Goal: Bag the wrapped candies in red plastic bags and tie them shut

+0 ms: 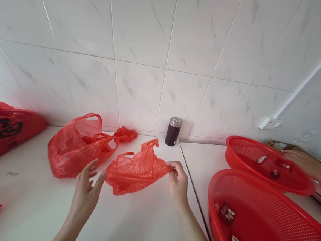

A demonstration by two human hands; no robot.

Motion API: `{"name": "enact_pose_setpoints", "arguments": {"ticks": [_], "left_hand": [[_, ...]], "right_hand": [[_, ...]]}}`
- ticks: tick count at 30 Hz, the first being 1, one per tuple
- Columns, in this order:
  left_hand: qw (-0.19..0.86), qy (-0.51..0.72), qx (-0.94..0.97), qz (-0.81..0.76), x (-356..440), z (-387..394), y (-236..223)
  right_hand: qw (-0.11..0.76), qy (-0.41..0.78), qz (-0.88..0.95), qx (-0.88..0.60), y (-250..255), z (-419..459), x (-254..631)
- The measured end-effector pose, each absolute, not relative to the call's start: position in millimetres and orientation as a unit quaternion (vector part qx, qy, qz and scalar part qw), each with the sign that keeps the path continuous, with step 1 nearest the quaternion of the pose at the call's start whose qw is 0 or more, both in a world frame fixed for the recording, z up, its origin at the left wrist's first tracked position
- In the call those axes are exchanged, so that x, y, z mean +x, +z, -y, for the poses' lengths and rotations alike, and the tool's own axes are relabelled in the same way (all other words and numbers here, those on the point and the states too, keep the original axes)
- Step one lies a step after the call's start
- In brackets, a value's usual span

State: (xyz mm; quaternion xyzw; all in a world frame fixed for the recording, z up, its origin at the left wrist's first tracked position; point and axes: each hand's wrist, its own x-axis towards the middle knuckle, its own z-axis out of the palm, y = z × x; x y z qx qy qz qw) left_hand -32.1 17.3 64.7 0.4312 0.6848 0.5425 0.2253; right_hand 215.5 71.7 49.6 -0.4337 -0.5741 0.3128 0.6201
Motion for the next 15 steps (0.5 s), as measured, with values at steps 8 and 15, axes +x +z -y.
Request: {"name": "enact_pose_setpoints", "arguments": {"ticks": [8,15], "left_hand": [[0.223,0.277,0.568,-0.742,-18,-13,62],[0.272,0.234,0.610,-0.707,-13,17,49]], "right_hand": [[0.522,0.116,0.719,-0.444,25,-49,224],[0.492,0.203,0.746,-0.400,101,9,203]]}}
